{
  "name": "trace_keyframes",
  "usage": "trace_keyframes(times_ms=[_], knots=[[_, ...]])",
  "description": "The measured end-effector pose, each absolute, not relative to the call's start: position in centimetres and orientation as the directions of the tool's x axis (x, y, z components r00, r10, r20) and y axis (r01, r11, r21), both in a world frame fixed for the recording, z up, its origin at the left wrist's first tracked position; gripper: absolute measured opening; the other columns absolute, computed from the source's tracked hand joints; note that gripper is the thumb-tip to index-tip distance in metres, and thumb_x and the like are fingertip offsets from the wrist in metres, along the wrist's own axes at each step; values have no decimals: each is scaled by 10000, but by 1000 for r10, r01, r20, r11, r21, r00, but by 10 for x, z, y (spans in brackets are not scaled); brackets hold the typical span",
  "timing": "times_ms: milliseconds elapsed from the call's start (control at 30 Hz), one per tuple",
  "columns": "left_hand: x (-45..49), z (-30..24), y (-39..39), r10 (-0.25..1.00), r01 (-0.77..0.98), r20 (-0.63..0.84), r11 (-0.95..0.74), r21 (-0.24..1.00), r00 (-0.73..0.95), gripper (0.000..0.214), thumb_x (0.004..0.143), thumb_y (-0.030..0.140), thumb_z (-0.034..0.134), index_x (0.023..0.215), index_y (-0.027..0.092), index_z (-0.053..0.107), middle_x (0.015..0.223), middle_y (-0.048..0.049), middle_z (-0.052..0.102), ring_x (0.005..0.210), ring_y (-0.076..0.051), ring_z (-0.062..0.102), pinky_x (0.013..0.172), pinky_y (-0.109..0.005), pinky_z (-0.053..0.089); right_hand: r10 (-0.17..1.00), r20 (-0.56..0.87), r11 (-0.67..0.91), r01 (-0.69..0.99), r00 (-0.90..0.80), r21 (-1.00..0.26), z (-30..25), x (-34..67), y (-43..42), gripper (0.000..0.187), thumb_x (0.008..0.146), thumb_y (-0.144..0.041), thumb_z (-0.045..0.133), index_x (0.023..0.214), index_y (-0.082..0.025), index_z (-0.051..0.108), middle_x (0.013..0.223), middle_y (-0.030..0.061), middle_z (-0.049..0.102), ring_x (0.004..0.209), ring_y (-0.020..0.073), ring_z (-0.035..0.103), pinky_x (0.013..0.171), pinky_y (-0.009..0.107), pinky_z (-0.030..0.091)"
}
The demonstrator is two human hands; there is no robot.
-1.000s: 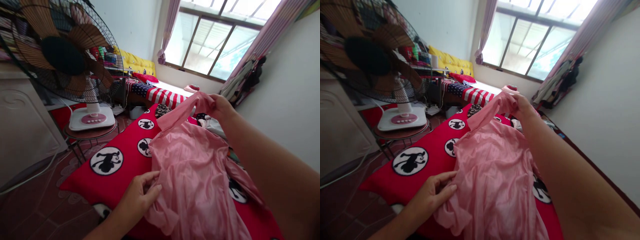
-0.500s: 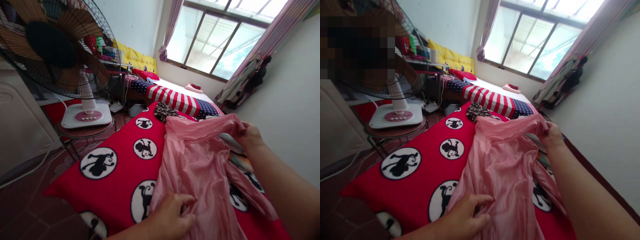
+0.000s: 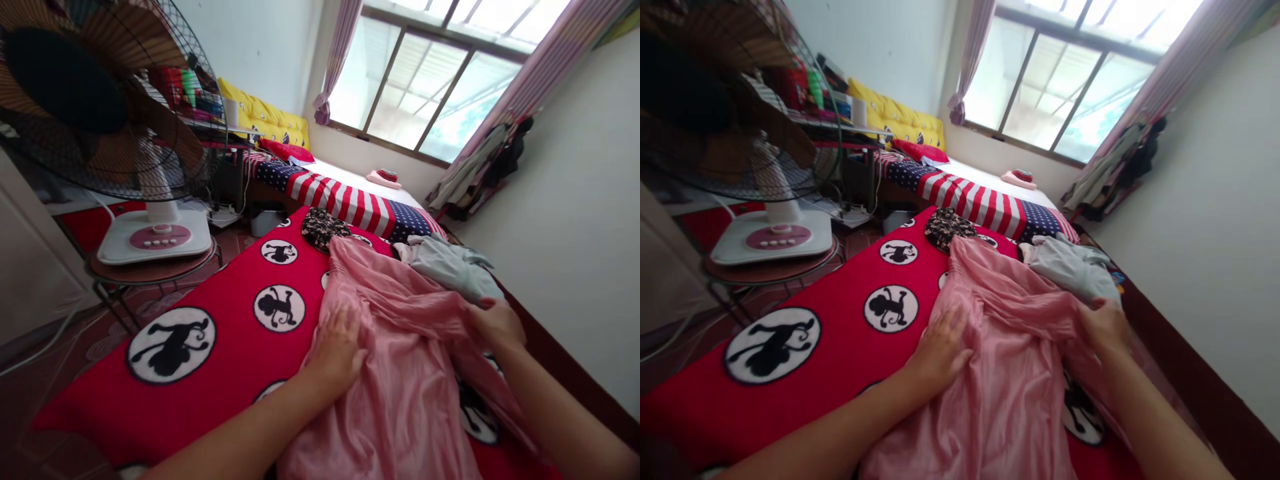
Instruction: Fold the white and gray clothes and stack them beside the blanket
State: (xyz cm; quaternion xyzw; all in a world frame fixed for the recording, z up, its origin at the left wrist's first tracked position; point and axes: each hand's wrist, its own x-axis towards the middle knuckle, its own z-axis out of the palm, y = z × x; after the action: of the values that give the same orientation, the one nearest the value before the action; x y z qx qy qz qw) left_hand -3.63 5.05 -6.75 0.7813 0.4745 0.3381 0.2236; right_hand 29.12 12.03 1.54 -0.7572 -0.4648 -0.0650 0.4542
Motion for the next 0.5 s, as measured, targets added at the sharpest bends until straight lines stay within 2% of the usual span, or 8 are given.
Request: trace_keyframes(times_ms=[67,133,233,333,433,467,500], knots=[[-29,-84,52,880,620,276,-469,629,386,768,785,321,640,1464,171,314,1531,-173,268,1418,-348,197,1144,-540,182,649,634,-171,893,420,-417,13,275,125,174,565,-288,635,733,-287,590,841,149,613,920,394,605,770,556,439],[-23,-97,48,866,616,269,-491,616,421,697,811,371,621,1443,236,360,1542,-131,264,1429,-342,164,1148,-565,143,721,661,-52,967,210,-250,8,247,137,228,655,-310,534,861,-259,616,931,133,621,887,336,620,792,511,467],[-18,-107,42,865,615,273,-493,616,420,616,846,414,577,1417,257,408,1551,-117,246,1435,-345,135,1148,-583,123,824,565,161,940,39,-300,-8,192,167,213,698,-266,495,843,-217,644,920,85,647,755,233,631,770,408,499],[-18,-109,41,847,600,274,-519,609,455,598,864,386,555,1421,229,407,1545,-137,255,1433,-342,144,1153,-576,123,863,504,261,885,-34,-386,-27,136,202,320,685,-219,533,985,-192,639,1022,90,667,904,236,635,828,368,493],[-19,-108,43,836,592,256,-530,607,485,594,865,318,552,1426,198,399,1532,-157,277,1429,-352,151,1147,-579,148,918,396,197,890,-19,-412,-41,95,238,668,646,-269,656,1282,-143,496,1168,159,631,1044,299,603,863,399,475],[-19,-108,43,834,590,248,-530,609,493,599,864,302,553,1430,191,391,1534,-165,264,1428,-359,142,1143,-583,160,939,344,138,903,12,-408,-43,87,249,756,621,-300,699,1319,-130,464,1168,180,632,1034,322,605,846,412,476],[-19,-108,44,831,586,242,-531,612,501,608,862,293,555,1435,187,381,1538,-174,243,1427,-368,131,1137,-588,172,953,298,76,914,51,-399,-44,81,261,766,605,-325,723,1306,-127,484,1131,186,650,996,337,618,817,418,479]])
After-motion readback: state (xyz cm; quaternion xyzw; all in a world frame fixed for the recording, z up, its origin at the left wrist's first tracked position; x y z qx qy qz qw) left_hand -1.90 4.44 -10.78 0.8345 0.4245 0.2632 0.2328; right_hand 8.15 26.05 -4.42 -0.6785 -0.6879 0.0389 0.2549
